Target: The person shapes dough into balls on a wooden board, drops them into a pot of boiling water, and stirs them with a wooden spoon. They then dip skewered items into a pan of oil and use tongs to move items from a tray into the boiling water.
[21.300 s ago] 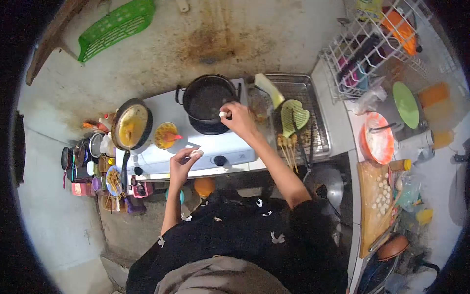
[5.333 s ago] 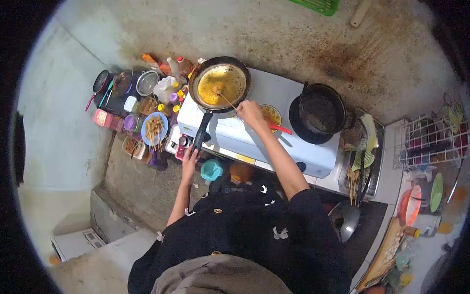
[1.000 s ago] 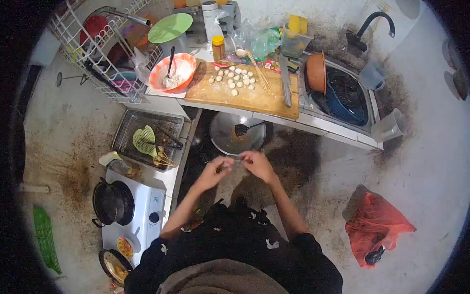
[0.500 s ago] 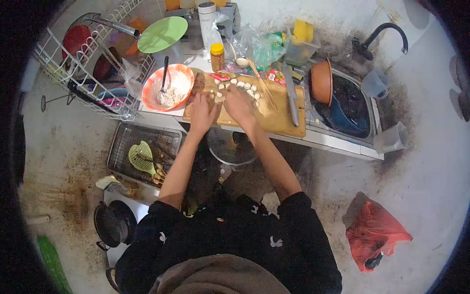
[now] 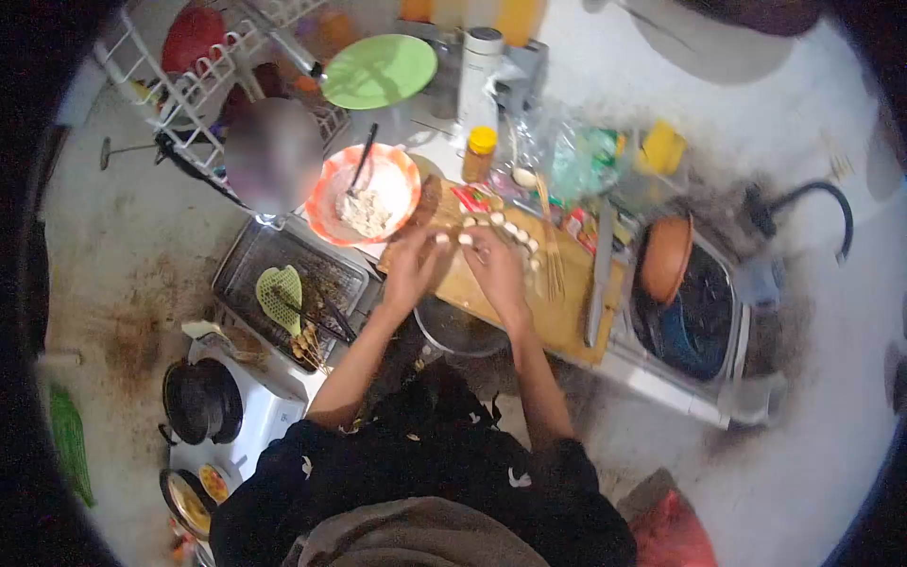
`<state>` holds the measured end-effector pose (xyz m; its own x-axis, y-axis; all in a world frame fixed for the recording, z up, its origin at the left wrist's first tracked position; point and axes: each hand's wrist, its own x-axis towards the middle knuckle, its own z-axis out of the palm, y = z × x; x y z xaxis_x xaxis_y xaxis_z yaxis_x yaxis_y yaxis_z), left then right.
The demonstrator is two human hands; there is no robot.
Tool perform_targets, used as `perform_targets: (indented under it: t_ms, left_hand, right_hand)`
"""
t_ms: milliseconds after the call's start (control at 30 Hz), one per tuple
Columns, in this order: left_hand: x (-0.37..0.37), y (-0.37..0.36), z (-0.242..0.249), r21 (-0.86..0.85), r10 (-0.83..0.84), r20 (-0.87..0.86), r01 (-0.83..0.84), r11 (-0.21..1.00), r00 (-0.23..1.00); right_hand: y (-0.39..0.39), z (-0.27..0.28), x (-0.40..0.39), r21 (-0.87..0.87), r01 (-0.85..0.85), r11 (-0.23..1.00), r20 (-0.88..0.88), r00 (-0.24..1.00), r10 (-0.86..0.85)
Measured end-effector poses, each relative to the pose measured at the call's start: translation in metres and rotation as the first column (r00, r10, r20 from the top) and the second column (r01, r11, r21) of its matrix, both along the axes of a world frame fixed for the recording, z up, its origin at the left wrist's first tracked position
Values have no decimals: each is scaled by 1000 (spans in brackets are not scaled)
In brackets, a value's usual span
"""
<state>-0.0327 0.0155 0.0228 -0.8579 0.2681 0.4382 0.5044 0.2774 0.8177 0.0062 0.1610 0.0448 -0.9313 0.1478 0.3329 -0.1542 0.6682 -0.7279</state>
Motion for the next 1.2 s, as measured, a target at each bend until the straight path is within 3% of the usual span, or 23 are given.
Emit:
perform_targets:
  t_ms: [33, 167, 233, 300, 333, 433, 500, 533, 567, 633, 700, 767, 833, 900, 967, 1033, 1067, 1133, 1167, 1200]
  left_hand:
    - [9, -4, 4, 31, 1, 36, -2, 1000, 999]
    - [57, -33, 1, 203, -99, 251, 48, 978, 963]
    - [85, -51, -11, 448, -263, 510, 8, 894, 819]
    - [117, -71, -16, 533, -292, 669, -168, 829, 683]
    - [131, -81, -24, 534, -243, 665, -221, 816, 706]
    - [161, -120, -50, 477, -124, 770, -435, 764, 626]
    - [183, -144, -58, 419, 213, 614, -543, 728, 760]
    - [192, -156, -54, 460, 264, 617, -612, 643, 742]
    - [202, -169, -46, 316, 414, 625, -700, 640, 661]
    - [223, -198, -39, 62, 690, 361, -755, 653, 627]
    - [238, -216, -44, 418, 581, 544, -797, 437, 605]
    - [253, -243, -40, 355, 641, 560, -851, 387, 525]
    - [265, -277, -31, 73, 808, 434, -909, 410, 399]
    - [274, -309, -15, -45, 875, 355, -929, 368, 330]
    - [278, -344, -17, 25, 888, 324, -941, 336, 326]
    - [278, -376, -8, -13, 941, 120, -947, 322, 318]
    - [278, -390, -7, 37, 935, 138, -945, 324, 326]
    - [279, -421, -10, 35, 923, 168, -938, 344, 345]
    - [278, -434, -8, 35, 921, 167, -936, 350, 351]
    - [277, -446, -4, -62, 927, 133, -931, 360, 350]
  right_hand:
    - [0, 1, 4, -308, -3, 951, 57, 998, 21]
    - [3, -1, 13, -548, -118, 828, 114, 970, 214]
    - [-8, 1, 17, -632, -134, 764, 155, 943, 294]
    - [-20, -1, 22, -639, -165, 751, 255, 876, 410]
    - [-30, -5, 23, -639, -222, 737, 248, 847, 470]
    - [-79, -14, 16, -699, -428, 573, 128, 713, 689]
    - [-117, -18, 16, -651, -529, 545, 203, 570, 796]
    - [-141, -14, 18, -727, -465, 505, 254, 501, 827]
    - [-165, -7, 20, -748, -469, 469, 256, 448, 856]
    - [-202, -6, 25, -548, -662, 512, 362, 364, 858]
    - [-240, -4, 33, -517, -744, 422, 346, 269, 899]
    - [-279, -4, 43, -490, -802, 343, 334, 191, 923]
    - [-318, -5, 53, -311, -937, 158, 101, 133, 986]
    - [-358, -7, 61, -281, -944, 171, 105, 147, 984]
    - [-397, -10, 67, -244, -951, 189, 104, 168, 980]
    - [-436, -13, 69, -271, -937, 222, 70, 211, 975]
    - [-453, -16, 69, -272, -936, 224, 69, 213, 975]
    - [-483, -23, 68, -111, -958, 264, 49, 260, 964]
    - [-496, -25, 66, -111, -957, 269, 47, 266, 963]
    - [-508, -27, 63, 116, -953, 282, -18, 281, 959]
